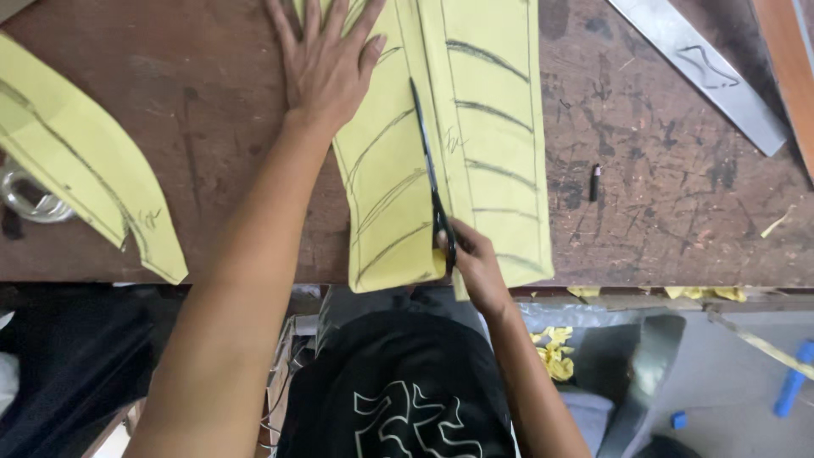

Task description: The person traces over pre-drawn curved lines on a large yellow paper pattern laid on a workbench using a marker, repositioning the paper as they work. They then pick up scissors and cut the paper along the traced lines, separating cut pieces and setting scraps aside.

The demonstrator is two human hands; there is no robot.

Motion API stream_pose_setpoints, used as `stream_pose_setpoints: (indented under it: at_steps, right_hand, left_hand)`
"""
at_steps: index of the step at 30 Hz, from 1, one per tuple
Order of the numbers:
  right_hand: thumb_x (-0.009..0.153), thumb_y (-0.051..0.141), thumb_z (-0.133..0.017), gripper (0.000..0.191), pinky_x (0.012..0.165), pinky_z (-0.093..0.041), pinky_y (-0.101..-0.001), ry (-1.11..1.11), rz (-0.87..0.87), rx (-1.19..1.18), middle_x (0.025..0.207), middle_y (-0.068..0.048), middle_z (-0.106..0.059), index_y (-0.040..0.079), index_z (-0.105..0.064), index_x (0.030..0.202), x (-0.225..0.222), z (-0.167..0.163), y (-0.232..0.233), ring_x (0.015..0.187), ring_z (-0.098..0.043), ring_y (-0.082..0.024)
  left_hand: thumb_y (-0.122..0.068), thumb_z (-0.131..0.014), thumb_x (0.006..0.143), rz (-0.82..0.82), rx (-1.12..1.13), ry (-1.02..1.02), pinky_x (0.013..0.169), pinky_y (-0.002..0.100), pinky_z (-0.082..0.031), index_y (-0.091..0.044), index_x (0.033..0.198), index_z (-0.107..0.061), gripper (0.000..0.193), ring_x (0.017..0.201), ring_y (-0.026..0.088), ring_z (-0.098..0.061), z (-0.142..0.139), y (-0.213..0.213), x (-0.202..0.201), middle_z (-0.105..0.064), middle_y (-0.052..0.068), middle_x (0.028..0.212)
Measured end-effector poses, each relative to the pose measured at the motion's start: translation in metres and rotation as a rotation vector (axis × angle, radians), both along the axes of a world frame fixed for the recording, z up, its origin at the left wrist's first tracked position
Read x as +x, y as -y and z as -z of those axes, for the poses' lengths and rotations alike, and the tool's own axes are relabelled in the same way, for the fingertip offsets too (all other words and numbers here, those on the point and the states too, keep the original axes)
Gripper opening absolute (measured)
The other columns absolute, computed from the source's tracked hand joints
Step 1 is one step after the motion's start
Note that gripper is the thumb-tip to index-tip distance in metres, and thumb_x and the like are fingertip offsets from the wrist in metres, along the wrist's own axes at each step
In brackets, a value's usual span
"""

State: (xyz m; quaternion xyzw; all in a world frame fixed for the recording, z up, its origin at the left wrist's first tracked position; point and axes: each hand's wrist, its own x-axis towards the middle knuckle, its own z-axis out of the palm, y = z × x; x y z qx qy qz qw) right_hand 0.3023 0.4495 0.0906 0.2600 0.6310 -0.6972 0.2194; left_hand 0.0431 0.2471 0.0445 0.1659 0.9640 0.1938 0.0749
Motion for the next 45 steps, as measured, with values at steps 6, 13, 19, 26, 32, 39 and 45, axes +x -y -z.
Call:
stream_pose_setpoints:
  at_steps: [6, 13, 19, 26, 32, 39, 45]
  right_hand:
    - [0.096, 0.027, -0.067, 0.045, 0.062, -0.044, -0.0255, 0.156, 0.002, 0.008, 0.082, 0.002, -0.06, -0.002, -0.066, 0.13, 0.029, -0.014, -0.003, 0.072, -0.052, -0.007]
    - [0.101, 0.028, -0.065, 0.044, 0.065, -0.041, -0.0243, 0.038, 0.018, -0.049, 0.082, 0.003, -0.055, -0.003, -0.064, 0.132, 0.01, -0.005, 0.008, 0.074, -0.05, -0.007]
    - [0.099, 0.027, -0.064, 0.043, 0.062, -0.042, -0.025, 0.088, -0.009, 0.02, 0.079, 0.003, -0.057, -0.003, -0.065, 0.129, 0.005, -0.009, 0.01, 0.071, -0.05, -0.007]
    - [0.107, 0.025, -0.063, 0.032, 0.068, -0.038, -0.0242, -0.025, -0.079, 0.11, 0.084, 0.005, -0.05, -0.006, -0.066, 0.114, -0.018, -0.001, 0.011, 0.079, -0.043, -0.006]
    - [0.099, 0.022, -0.062, 0.032, 0.065, -0.038, -0.023, 0.025, -0.015, 0.051, 0.081, 0.007, -0.053, 0.001, -0.067, 0.123, -0.034, -0.001, 0.014, 0.075, -0.045, -0.005]
    - [0.102, 0.023, -0.062, 0.031, 0.064, -0.036, -0.0232, 0.006, -0.061, 0.092, 0.08, 0.007, -0.048, -0.001, -0.067, 0.121, -0.052, -0.003, 0.013, 0.074, -0.042, -0.004]
    - [0.105, 0.025, -0.061, 0.031, 0.063, -0.039, -0.024, 0.006, -0.01, 0.002, 0.079, 0.005, -0.05, -0.003, -0.067, 0.118, -0.069, 0.0, 0.017, 0.072, -0.045, -0.005]
  left_hand:
    - [-0.054, -0.028, 0.112, 0.027, -0.023, 0.131, 0.121, 0.074, 0.008, -0.035, 0.165, -0.028, 0.057, 0.159, 0.035, -0.001, -0.013, -0.003, 0.041, -0.014, 0.0, 0.175]
    - [-0.048, -0.024, 0.116, 0.04, -0.023, 0.114, 0.123, 0.074, 0.007, -0.032, 0.168, -0.027, 0.055, 0.161, 0.036, -0.003, -0.016, 0.0, 0.041, -0.015, 0.0, 0.176]
    - [-0.044, -0.024, 0.116, 0.035, -0.005, 0.102, 0.123, 0.073, 0.006, -0.028, 0.168, -0.029, 0.055, 0.16, 0.036, -0.005, -0.01, 0.002, 0.045, -0.018, 0.003, 0.174]
    - [-0.039, -0.027, 0.117, 0.035, 0.004, 0.053, 0.123, 0.073, 0.004, -0.018, 0.168, -0.029, 0.056, 0.16, 0.036, -0.008, -0.008, 0.004, 0.045, -0.021, 0.004, 0.174]
    - [-0.038, -0.027, 0.118, 0.036, 0.018, 0.047, 0.123, 0.074, 0.004, -0.018, 0.17, -0.029, 0.056, 0.16, 0.035, -0.005, -0.006, 0.006, 0.044, -0.019, 0.002, 0.175]
    - [-0.039, -0.024, 0.116, 0.024, 0.007, 0.079, 0.125, 0.071, 0.005, -0.02, 0.169, -0.026, 0.057, 0.161, 0.031, -0.003, -0.008, 0.005, 0.042, -0.015, -0.002, 0.176]
    - [-0.038, -0.024, 0.116, 0.021, -0.007, 0.084, 0.126, 0.07, 0.004, -0.016, 0.17, -0.02, 0.059, 0.161, 0.03, -0.003, -0.006, 0.006, 0.04, -0.013, 0.0, 0.176]
